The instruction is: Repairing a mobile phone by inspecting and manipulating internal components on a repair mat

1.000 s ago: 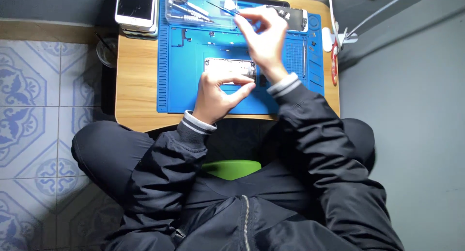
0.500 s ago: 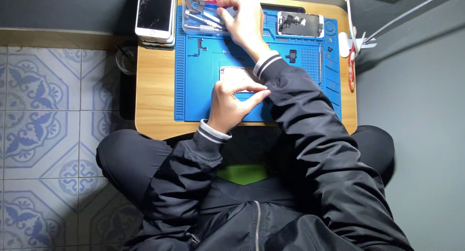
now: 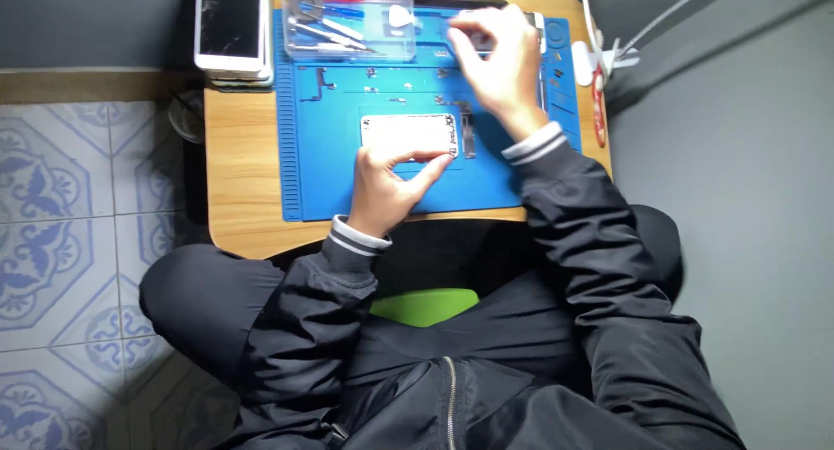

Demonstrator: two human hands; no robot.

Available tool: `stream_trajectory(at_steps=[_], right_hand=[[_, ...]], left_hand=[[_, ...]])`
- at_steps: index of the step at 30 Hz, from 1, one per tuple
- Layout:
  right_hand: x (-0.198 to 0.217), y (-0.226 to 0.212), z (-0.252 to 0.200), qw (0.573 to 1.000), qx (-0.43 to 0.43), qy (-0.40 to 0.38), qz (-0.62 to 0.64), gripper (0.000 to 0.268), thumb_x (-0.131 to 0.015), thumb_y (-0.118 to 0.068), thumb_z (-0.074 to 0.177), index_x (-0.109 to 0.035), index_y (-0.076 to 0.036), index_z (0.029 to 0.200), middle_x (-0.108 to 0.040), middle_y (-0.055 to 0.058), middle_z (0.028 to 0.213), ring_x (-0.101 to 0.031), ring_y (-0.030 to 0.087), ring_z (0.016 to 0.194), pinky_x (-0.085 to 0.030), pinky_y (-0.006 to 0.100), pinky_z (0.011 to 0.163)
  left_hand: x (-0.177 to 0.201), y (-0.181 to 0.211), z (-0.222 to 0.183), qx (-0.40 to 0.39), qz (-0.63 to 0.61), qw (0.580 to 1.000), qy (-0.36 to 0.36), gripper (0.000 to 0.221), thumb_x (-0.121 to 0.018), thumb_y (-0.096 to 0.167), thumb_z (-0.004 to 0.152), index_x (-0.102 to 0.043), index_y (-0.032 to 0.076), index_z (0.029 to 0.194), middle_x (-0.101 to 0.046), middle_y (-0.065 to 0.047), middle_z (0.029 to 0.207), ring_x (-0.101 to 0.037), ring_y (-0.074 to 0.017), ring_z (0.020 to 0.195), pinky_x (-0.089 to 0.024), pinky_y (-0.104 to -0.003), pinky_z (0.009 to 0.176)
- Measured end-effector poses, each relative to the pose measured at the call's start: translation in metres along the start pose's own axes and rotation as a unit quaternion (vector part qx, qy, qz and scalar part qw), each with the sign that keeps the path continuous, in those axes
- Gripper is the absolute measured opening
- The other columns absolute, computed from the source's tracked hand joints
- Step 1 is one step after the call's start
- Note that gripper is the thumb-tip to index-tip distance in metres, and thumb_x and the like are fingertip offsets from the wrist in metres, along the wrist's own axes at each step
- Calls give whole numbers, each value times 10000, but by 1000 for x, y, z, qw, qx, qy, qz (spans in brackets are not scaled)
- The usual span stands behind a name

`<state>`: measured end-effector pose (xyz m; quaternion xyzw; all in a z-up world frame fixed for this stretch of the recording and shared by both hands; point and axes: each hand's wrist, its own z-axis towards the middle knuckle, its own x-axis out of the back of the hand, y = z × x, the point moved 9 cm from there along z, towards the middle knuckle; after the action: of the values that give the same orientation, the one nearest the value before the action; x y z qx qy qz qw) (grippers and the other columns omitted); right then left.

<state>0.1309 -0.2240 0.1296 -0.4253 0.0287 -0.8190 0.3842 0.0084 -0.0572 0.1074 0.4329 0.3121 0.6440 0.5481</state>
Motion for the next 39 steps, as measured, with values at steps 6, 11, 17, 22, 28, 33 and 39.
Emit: stream_trajectory(at_steps=[6, 11, 17, 22, 28, 33, 39], right_hand=[[46, 68, -58, 967, -128, -172, -139, 162, -718, -297, 1060, -840, -196, 1025, -722, -11, 737, -593, 311, 875, -477, 475, 647], [50, 106, -87, 954, -149, -184, -184, 118, -746, -216, 1028, -812, -181, 937, -734, -34, 820, -697, 272, 799, -531, 515, 543], [40, 126, -99, 918, -212, -253, -221, 89, -732, -283, 1038, -725, -194, 1046, -716, 4, 800, -703, 374, 794, -542, 583, 596], [28, 120, -104, 902, -211, -313, -208, 114, -618, -181, 1049, -592, -118, 1141, -738, 124, 1050, -688, 450, 861, -506, 615, 644], [33, 121, -102, 890, -245, -317, -216, 167, -574, -165, 924, -539, -148, 1087, -702, 122, 869, -643, 449, 749, -467, 586, 612], [68, 83, -72, 967, -193, -116, 121, 236, -484, -23, 976, -700, -105, 1023, -588, 20, 758, -549, 129, 680, -427, 316, 642], [107, 27, -62, 963, -64, 35, 261, 207, -606, -94, 1061, -673, -36, 1248, -721, 151, 1248, -720, 238, 1102, -610, 336, 963]], left_hand=[[-10, -3, -2, 12, -9, 999, -39, 90, -808, 102, 926, -837, 101, 1011, -827, -42, 988, -804, -156, 968, -624, -295, 886], [-8, -5, -5, -14, 22, 1000, -14, 85, -824, 132, 940, -839, 98, 1016, -822, -43, 920, -790, -140, 855, -595, -289, 784], [-1, 8, -3, -85, 49, 995, 21, 35, -823, 62, 968, -822, 69, 1003, -802, -76, 924, -733, -194, 790, -551, -339, 753], [1, 8, -4, -90, 53, 994, 34, 53, -867, 38, 942, -824, 68, 942, -780, -79, 860, -688, -185, 740, -518, -335, 716], [-2, 9, -4, -90, 51, 994, 22, 74, -885, 45, 924, -822, 83, 917, -784, -67, 854, -691, -173, 742, -519, -323, 727], [1, 16, -3, -103, 70, 992, 26, 124, -906, 41, 913, -801, 93, 869, -765, -54, 817, -671, -166, 724, -495, -335, 736], [0, 13, -4, -101, 72, 992, 24, 114, -903, 55, 925, -806, 90, 876, -770, -60, 820, -685, -173, 733, -497, -338, 730]])
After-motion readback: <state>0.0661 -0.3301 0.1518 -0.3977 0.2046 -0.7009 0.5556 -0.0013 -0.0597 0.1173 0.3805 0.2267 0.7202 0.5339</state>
